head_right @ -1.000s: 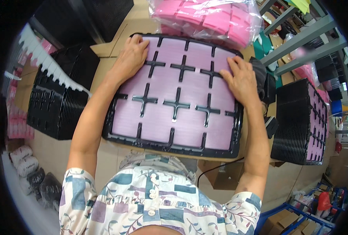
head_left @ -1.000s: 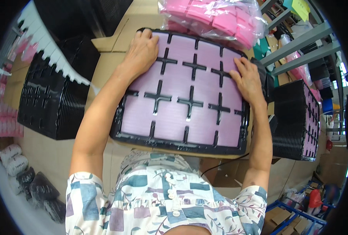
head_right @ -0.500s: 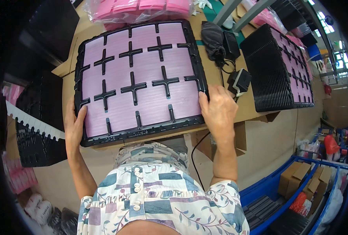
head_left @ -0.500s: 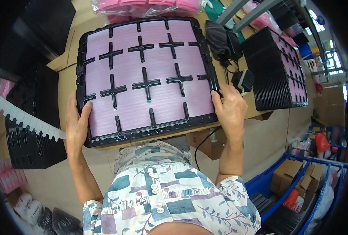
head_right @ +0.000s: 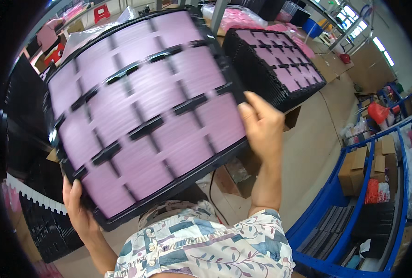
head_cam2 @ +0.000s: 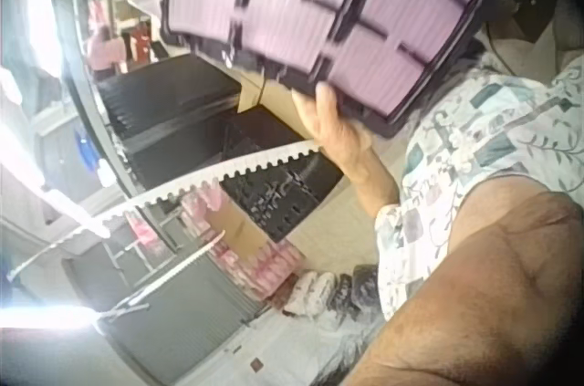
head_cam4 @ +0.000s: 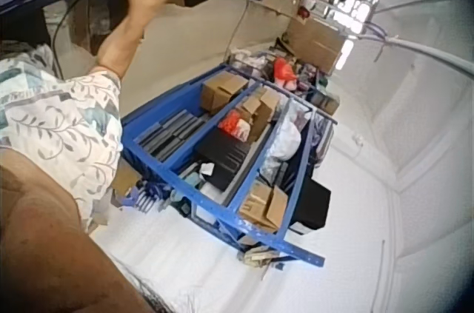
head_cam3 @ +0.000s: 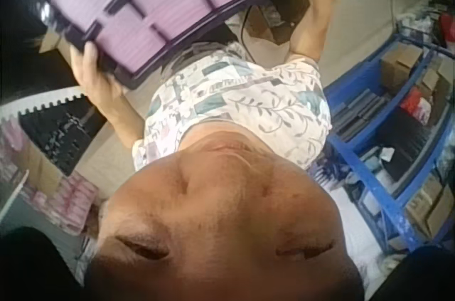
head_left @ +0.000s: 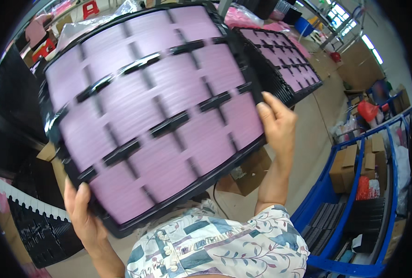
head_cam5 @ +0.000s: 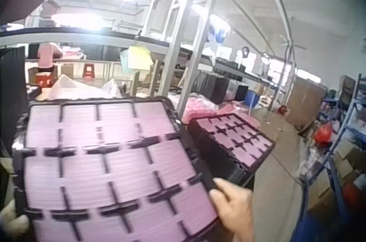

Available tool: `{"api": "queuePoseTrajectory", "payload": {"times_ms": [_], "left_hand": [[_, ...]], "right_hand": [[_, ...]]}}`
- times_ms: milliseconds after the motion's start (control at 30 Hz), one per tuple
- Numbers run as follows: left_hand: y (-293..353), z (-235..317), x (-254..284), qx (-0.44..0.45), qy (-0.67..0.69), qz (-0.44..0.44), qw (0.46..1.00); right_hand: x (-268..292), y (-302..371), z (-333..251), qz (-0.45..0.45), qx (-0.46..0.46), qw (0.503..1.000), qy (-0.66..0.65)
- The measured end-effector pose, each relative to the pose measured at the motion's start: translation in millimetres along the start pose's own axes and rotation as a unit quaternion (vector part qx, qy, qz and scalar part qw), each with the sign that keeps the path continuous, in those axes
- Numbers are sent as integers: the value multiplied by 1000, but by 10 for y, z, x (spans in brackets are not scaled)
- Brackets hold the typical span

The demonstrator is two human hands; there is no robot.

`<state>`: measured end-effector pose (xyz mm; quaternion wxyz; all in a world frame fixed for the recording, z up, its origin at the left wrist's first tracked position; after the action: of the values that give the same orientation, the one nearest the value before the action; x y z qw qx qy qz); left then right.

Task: The person assembles black plastic trays by hand, adding pink foam inserts into them.

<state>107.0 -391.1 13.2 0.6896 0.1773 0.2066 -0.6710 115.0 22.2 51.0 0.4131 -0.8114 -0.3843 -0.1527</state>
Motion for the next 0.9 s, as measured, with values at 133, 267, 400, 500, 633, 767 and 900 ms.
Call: {"api": "queuePoseTrajectory", "payload": {"times_ms": [133,267,400,500,633,767,900], "left_hand": [[-600,-409,-1391,85,7,-161,983],[-1061,-1258,-2605,169,181,-179,952],[-1321,-2054,-3415,195,219,-147,945],[-1366,-2344,-3648,245,204,-139,937],[-1378,-2371,-3630,320,143,-315,882],[-1020,-1845,-3093,296,-63,-354,885],[-486,-951,-2250,205,-70,-429,877]], "right_hand": [[769,-224,259,138,88,928,334],[440,23,-465,88,236,917,311],[-8,-110,-116,43,230,917,324],[54,-235,359,50,246,916,314],[65,-288,571,62,258,910,318],[272,-431,940,105,211,916,323],[345,-611,1073,124,212,920,305]]}}
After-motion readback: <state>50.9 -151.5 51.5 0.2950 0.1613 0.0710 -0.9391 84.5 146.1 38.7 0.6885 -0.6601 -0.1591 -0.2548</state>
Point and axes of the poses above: each hand's wrist, its own y-axis away from the middle knuckle, its own x-axis out of the back of the hand, z = x × y, the point moved 5 cm from there along -y, towards the middle knuckle, and after that the axes turned 4 degrees about y, right-handed, at the moved point
